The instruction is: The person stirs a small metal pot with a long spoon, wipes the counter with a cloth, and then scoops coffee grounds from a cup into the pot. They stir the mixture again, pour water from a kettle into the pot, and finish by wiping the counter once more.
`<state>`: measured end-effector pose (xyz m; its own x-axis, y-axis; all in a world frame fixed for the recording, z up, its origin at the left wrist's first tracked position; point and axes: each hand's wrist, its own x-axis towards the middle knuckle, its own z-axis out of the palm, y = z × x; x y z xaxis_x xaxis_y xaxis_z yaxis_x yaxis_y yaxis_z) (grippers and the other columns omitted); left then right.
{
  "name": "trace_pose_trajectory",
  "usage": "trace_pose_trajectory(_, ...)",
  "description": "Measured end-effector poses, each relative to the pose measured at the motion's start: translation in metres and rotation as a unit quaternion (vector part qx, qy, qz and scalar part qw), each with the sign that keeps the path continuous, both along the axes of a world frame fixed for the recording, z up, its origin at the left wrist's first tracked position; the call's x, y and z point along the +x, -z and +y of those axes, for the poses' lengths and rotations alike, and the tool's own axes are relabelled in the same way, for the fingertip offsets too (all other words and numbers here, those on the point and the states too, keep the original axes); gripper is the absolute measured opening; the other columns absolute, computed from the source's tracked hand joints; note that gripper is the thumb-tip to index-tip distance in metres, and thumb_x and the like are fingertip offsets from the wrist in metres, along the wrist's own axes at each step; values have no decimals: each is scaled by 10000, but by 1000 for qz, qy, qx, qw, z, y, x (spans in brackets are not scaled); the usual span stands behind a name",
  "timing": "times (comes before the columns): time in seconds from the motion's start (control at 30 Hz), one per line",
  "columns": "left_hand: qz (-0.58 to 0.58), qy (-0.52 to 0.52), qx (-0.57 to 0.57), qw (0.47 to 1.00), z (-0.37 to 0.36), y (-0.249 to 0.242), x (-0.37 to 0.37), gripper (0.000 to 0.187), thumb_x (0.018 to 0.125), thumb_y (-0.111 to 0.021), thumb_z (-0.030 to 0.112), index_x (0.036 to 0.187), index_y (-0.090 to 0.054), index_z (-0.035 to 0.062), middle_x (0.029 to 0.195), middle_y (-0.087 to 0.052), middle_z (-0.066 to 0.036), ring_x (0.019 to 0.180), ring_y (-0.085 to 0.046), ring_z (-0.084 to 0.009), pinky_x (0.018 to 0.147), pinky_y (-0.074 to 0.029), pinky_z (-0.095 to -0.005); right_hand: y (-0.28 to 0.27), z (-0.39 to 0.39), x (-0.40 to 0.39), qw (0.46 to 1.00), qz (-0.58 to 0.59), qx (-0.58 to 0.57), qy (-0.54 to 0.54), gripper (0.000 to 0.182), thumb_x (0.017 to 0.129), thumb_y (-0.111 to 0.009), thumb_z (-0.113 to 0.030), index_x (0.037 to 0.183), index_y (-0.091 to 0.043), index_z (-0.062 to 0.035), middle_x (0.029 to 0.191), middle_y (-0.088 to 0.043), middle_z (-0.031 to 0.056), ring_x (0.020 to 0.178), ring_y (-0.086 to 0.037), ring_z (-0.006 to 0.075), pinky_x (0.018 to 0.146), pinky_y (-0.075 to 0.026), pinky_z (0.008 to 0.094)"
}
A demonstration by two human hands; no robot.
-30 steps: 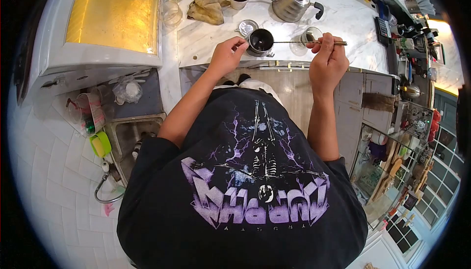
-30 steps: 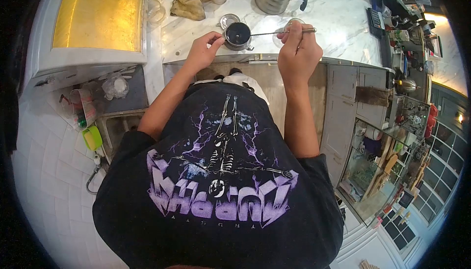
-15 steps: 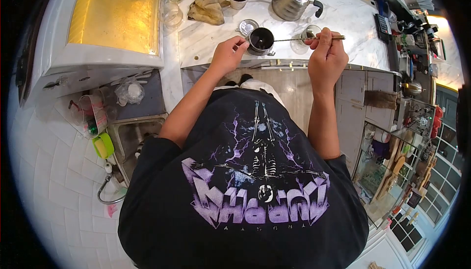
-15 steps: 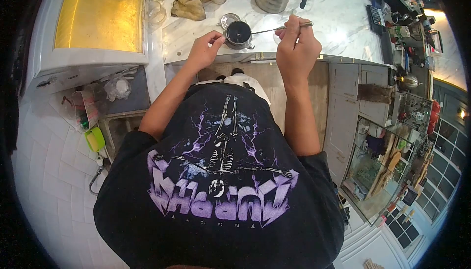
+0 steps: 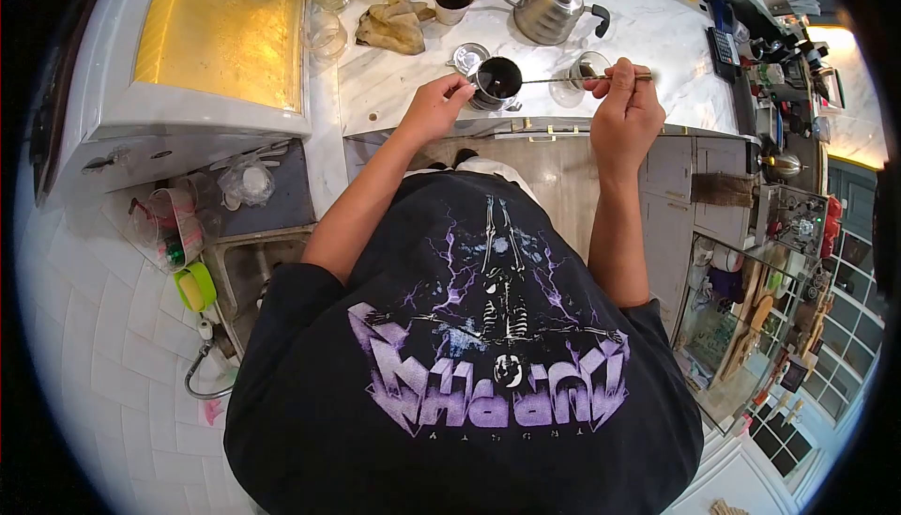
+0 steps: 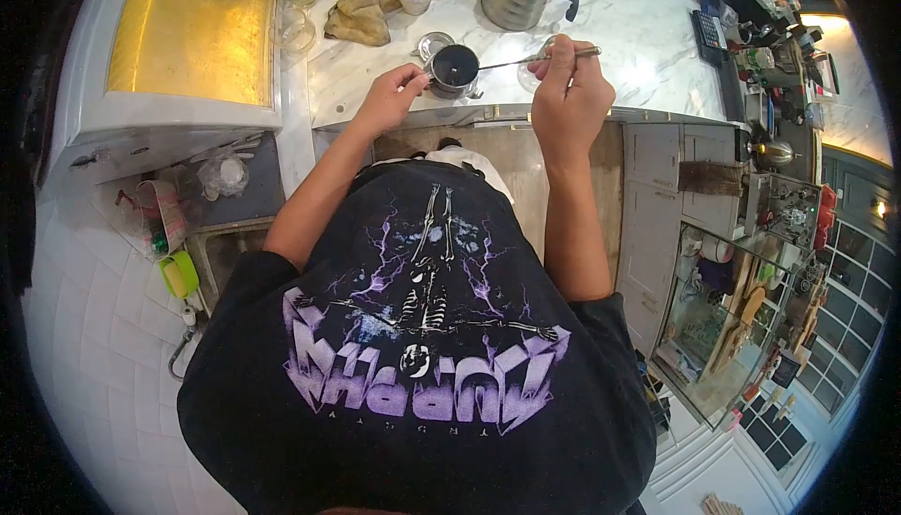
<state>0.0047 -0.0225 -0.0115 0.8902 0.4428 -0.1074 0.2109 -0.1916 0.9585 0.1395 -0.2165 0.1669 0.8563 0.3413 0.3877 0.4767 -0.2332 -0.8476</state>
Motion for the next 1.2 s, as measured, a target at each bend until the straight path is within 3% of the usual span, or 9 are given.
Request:
trace_pose_trajectory(0.23, -36, -10, -23, 999, 2, -22, 0, 270, 1028, -649, 275, 1041, -704, 11, 917, -739, -65, 855, -640, -160, 838, -518, -328, -13, -8, 6, 999, -11, 29, 10, 287, 1102, -562, -171, 933, -652, 44, 668, -644, 52, 659, -692, 127, 607, -515, 275)
trace_pose_trajectory(0.3, -27, 1, -28, 999, 6, -31, 2, 252, 1054, -621, 258, 1041, -704, 20, 945, -716, -16, 912, -606, -114, 869, -485, -303, -21, -10, 8, 999, -19, 43, 5, 285, 1104, -562, -180, 945, -653, 39, 670, -646, 43, 662, -689, 123, 608, -506, 266)
trace_pose_trajectory(0.53, -40, 24, -36, 998, 18, -44, 10, 240, 1057, -617, 254, 1026, -694, 29, 964, -719, -22, 955, -623, -123, 923, -484, -310, -35, -14, 14, 996, -23, 81, 6, 299, 1109, -559, -203, 947, -646, 34, 686, -642, 49, 681, -705, 141, 611, -497, 257)
trace_pose_trajectory(0.6, -63, 21, -16, 998, 19, -44, 11, 260, 1028, -654, 278, 1022, -717, 26, 951, -760, -55, 905, -656, -145, 866, -509, -320, -38, -15, 13, 996, -11, 90, 6, 306, 1111, -555, -205, 942, -644, 34, 695, -642, 55, 682, -708, 144, 609, -497, 259)
trace_pose_trajectory(0.77, -21, 36, -10, 999, 14, -50, 7, 246, 1055, -618, 270, 1025, -697, 38, 967, -725, -19, 950, -622, -119, 928, -483, -312, -31, -16, 12, 997, -13, 80, 7, 303, 1108, -560, -201, 940, -650, 35, 680, -646, 49, 675, -699, 133, 612, -504, 267)
trace_pose_trajectory(0.97, -16, 26, 4, 1000, 6, -15, 3, 258, 1048, -628, 282, 1037, -701, 34, 938, -721, -19, 895, -608, -116, 869, -481, -303, -2, -16, 11, 999, 8, 46, 9, 277, 1100, -567, -184, 961, -668, 33, 688, -686, 52, 664, -683, 116, 622, -506, 268)
trace_pose_trajectory(1.2, -16, 2, 10, 1000, 0, -8, -3, 247, 1046, -632, 282, 1049, -702, 45, 924, -717, -7, 859, -590, -109, 798, -472, -298, 21, -30, 9, 999, 19, 33, 22, 282, 1110, -531, -196, 988, -652, 27, 733, -729, 86, 711, -710, 138, 688, -519, 282)
